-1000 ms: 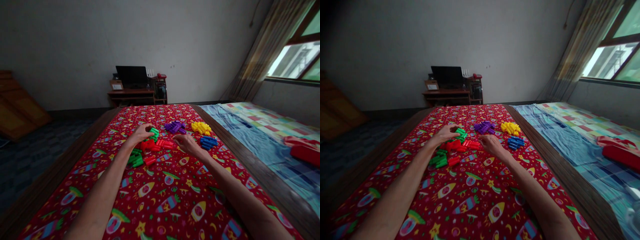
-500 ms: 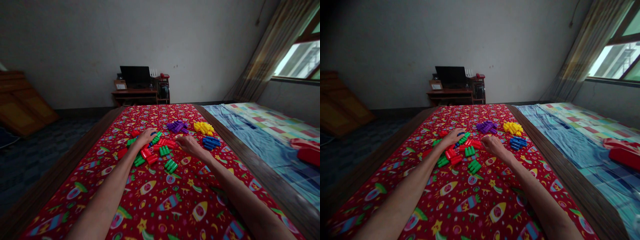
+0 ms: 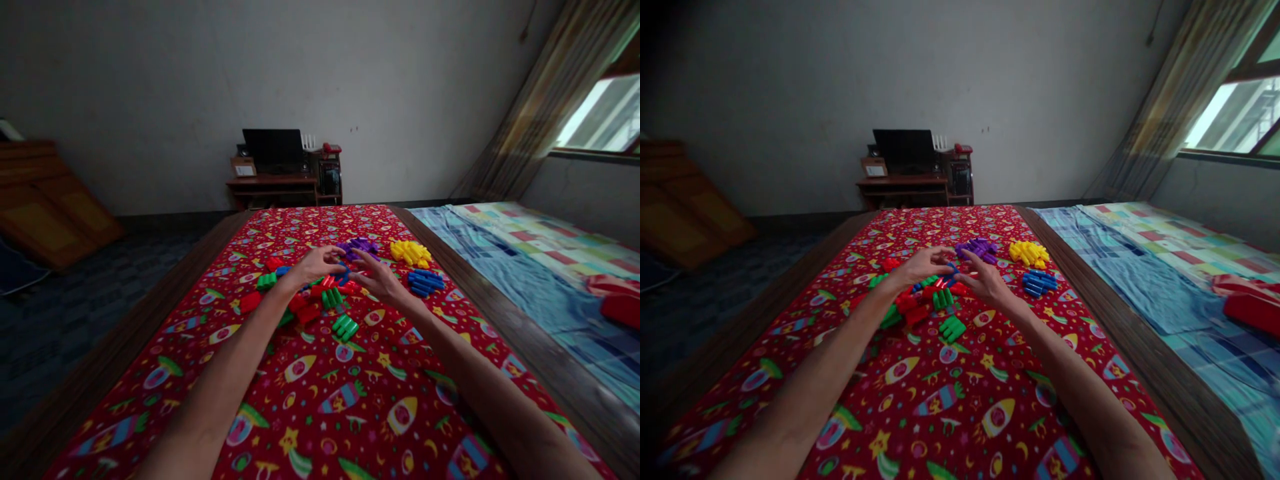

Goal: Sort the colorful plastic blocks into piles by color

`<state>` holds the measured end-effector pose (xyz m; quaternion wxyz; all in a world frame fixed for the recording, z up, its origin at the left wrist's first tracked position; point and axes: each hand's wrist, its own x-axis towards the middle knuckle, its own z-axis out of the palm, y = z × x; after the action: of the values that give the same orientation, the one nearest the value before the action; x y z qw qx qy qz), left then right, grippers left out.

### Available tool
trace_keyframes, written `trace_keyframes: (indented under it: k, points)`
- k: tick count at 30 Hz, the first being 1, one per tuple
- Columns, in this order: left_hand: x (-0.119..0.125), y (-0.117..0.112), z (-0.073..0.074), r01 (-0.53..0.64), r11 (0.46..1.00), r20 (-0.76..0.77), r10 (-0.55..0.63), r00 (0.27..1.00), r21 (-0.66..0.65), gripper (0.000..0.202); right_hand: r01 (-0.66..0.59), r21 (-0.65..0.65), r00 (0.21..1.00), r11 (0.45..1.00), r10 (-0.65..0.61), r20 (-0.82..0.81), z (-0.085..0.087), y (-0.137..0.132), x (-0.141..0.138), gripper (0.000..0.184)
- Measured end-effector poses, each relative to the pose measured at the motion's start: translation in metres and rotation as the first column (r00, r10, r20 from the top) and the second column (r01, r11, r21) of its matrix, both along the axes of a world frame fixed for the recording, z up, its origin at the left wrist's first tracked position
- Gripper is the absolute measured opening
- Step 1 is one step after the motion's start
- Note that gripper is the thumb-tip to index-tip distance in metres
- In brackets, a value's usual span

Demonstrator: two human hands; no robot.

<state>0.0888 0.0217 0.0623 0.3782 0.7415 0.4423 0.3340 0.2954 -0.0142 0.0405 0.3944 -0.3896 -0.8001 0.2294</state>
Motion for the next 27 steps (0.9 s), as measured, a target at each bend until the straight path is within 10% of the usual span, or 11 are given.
trace_keyframes:
  k: [6,10,13,20,27]
  points:
    - [0.001,-0.012,0.012,0.022,0.997,-0.307,0.003,0.952,0.077,0.042,0.088,0.001,0.959,0.996,-0.085,0.271,0.016,0.002,0.027,0.023]
    - [-0.062,0.003,0.017,-0.216,0.937,-0.635,0.346,0.691,0.275,0.034,0.139,-0.106,0.842,0.985,-0.062,0.537,0.031,0.008,0.079,0.019]
    - [-0.096,0.011,0.01,-0.267,0.933,-0.735,0.355,0.578,0.241,0.036,0.212,-0.158,0.765,0.964,-0.063,0.641,0.037,0.012,0.112,0.021]
    - [-0.101,0.017,-0.01,-0.2,0.962,-0.711,0.274,0.648,0.189,0.025,0.387,0.086,0.659,0.918,-0.34,0.671,0.045,0.007,0.112,0.027]
    - [-0.102,0.018,-0.028,-0.32,0.901,-0.586,0.434,0.684,0.295,0.024,0.274,0.182,0.841,0.944,-0.327,0.432,0.062,-0.011,0.087,0.034]
